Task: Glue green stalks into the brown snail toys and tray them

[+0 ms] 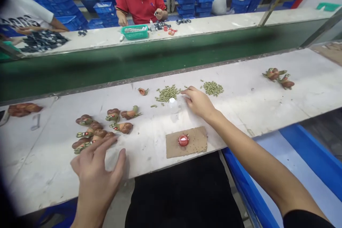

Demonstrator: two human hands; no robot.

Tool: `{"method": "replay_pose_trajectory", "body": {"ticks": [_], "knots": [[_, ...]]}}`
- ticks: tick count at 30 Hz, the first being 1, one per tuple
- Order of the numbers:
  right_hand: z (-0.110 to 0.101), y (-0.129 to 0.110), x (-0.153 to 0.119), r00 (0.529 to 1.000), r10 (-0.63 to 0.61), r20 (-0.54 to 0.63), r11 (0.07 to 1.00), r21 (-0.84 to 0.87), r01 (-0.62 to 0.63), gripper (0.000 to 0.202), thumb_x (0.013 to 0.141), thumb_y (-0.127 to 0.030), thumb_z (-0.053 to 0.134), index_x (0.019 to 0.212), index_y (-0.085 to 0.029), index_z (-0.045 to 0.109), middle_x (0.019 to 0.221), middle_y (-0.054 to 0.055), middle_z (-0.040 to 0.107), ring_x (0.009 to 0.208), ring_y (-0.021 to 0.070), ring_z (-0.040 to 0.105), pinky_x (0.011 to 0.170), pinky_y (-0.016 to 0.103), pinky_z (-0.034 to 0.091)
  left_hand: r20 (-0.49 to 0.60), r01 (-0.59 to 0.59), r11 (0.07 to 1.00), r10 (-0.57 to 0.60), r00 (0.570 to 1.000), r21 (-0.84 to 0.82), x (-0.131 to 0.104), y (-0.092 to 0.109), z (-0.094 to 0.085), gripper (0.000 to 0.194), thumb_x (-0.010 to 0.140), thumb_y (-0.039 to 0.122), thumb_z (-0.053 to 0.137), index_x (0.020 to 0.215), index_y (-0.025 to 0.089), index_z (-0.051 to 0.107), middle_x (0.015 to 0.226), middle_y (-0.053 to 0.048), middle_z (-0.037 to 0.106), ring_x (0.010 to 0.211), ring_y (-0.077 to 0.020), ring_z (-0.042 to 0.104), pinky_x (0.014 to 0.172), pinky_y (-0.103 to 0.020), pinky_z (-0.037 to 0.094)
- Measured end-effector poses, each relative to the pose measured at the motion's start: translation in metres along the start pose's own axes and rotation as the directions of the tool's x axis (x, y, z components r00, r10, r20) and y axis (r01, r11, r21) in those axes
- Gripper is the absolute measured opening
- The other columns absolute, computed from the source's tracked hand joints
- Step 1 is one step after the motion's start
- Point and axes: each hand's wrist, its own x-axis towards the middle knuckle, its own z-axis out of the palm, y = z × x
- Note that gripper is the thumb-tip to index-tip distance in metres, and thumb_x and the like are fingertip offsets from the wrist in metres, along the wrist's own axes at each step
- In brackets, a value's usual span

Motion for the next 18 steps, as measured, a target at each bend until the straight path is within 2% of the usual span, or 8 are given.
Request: {"method": "replay_pose_trajectory", "body": {"ticks": [2,5,9,12,15,18], "knots": [[0.009,-0.003,0.017,0.997,-0.057,0.058,0.998,-0.005,0.057,0.039,0.106,-0.013,0.064,0.131,-0.021,0.092,0.131,0.016,0.086,0.108,0.0329,0.083,0.103,0.047,0.066,-0.012,0.056,0.992,-0.055,0.998,0.115,0.012,-0.013,0.01,0.044,0.112,0.025,0.074,0.156,0.02,0.075,0.167,-0.03,0.06,0.161,-0.056,0.056,0.133,-0.081,0.039],[0.017,-0.007,0.029,0.983,-0.13,0.133,0.992,0.014,0.129,0.039,0.107,-0.014,0.062,0.126,-0.023,0.094,0.13,0.014,0.087,0.114,0.0328,0.084,0.105,0.045,0.065,0.081,0.084,0.986,-0.096,0.992,0.147,0.026,-0.02,0.018,0.05,0.113,0.029,0.07,0.163,0.02,0.073,0.176,-0.029,0.053,0.171,-0.0587,0.041,0.133,-0.081,0.039],[0.02,-0.006,0.033,0.967,-0.173,0.186,0.985,0.041,0.168,0.04,0.097,-0.008,0.064,0.117,-0.022,0.095,0.126,0.015,0.086,0.114,0.0348,0.083,0.102,0.045,0.064,0.231,0.088,0.978,-0.131,0.964,0.19,0.044,-0.016,0.016,0.04,0.114,0.025,0.065,0.15,0.022,0.081,0.165,-0.025,0.066,0.157,-0.0532,0.052,0.125,-0.077,0.044],[0.02,-0.003,0.033,0.967,-0.166,0.194,0.986,0.051,0.16,0.036,0.094,-0.006,0.064,0.11,-0.02,0.093,0.12,0.016,0.086,0.107,0.034,0.082,0.096,0.044,0.062,0.264,0.078,0.973,-0.135,0.955,0.216,0.053,-0.008,0.012,0.029,0.113,0.023,0.067,0.135,0.023,0.086,0.158,-0.024,0.072,0.149,-0.0521,0.056,0.12,-0.076,0.044],[0.017,-0.003,0.03,0.971,-0.141,0.192,0.99,0.053,0.133,0.03,0.093,-0.007,0.064,0.101,-0.02,0.089,0.112,0.015,0.084,0.1,0.0316,0.079,0.093,0.043,0.061,0.263,0.009,0.982,-0.06,0.963,0.19,0.057,-0.003,0.012,0.02,0.111,0.023,0.068,0.122,0.021,0.084,0.157,-0.025,0.075,0.149,-0.0535,0.058,0.119,-0.075,0.042],[0.01,-0.003,0.024,0.979,-0.101,0.176,0.994,0.056,0.093,0.02,0.094,-0.011,0.067,0.097,-0.021,0.085,0.106,0.013,0.082,0.09,0.0286,0.074,0.091,0.043,0.06,0.302,-0.019,0.994,-0.015,0.953,0.107,0.059,-0.005,0.016,0.018,0.11,0.024,0.066,0.122,0.022,0.08,0.138,-0.022,0.083,0.145,-0.0511,0.063,0.122,-0.072,0.04]]}}
